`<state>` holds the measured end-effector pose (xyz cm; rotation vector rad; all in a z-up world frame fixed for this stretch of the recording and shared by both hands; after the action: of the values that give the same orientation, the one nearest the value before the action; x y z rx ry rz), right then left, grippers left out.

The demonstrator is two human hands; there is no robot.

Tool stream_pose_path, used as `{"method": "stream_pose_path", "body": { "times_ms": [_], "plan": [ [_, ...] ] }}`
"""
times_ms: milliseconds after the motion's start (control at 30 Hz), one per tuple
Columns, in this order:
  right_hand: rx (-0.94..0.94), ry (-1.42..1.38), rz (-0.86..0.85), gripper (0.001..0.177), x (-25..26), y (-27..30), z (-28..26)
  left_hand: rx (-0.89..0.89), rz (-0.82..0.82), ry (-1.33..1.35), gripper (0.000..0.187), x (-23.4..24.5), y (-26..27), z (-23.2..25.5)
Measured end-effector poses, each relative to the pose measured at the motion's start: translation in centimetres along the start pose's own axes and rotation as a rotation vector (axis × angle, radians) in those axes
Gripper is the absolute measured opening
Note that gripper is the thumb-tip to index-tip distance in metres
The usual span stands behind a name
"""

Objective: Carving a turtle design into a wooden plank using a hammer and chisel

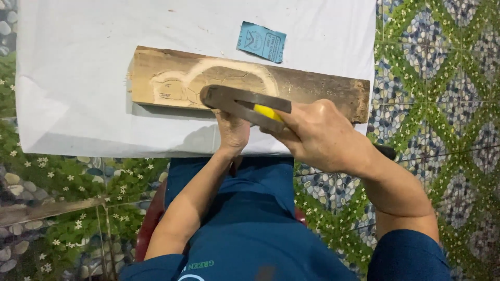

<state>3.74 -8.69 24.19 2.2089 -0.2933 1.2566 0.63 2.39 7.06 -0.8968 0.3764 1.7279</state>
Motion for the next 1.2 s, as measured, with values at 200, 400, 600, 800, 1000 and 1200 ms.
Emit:
{"method": "stream_pose_path", "body": {
  "times_ms": [200, 400, 600, 800, 1000, 1200],
  "plan": [
    [0.042, 0.090, 0.006, 0.022, -3.0, -0.5, 2.3, -0.023, 0.037, 0.083, 0.028, 2.3, 1.1, -5.1],
    [-0.032, -0.006, -0.082, 0.021, -0.6, -0.8, -0.3, 0.013, 0.187, 0.031, 0.017, 2.6, 1.8, -6.2],
    [-0.086, 0.142, -0.063, 0.020, -1.7, -0.5, 1.8, -0.094, 0.107, 0.101, 0.015, 3.9, 1.2, -7.4],
    [-0.070, 0.063, 0.027, 0.022, -1.2, 0.9, 1.1, 0.088, 0.283, 0.010, 0.011, 6.6, 1.8, -9.3],
    [0.064, 0.092, 0.070, 0.026, -2.9, -0.4, 1.5, 0.107, 0.363, -0.406, 0.022, 5.9, 1.4, -9.9],
    [-0.032, 0.197, 0.034, 0.046, -4.5, -0.9, 3.2, 0.297, 0.281, -0.572, 0.009, 5.9, 1.1, -10.1]
  ]
}}
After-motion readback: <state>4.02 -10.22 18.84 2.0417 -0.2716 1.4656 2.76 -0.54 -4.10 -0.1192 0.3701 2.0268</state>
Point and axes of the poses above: each hand's wrist, its own y-axis away from the middle knuckle, its own x-axis out of the back of the hand, z = x × y, the point moved 1 cm from there along -y, towards the middle knuckle, and after that the axes turned 11 degrees about -z, right-handed, at the moved point
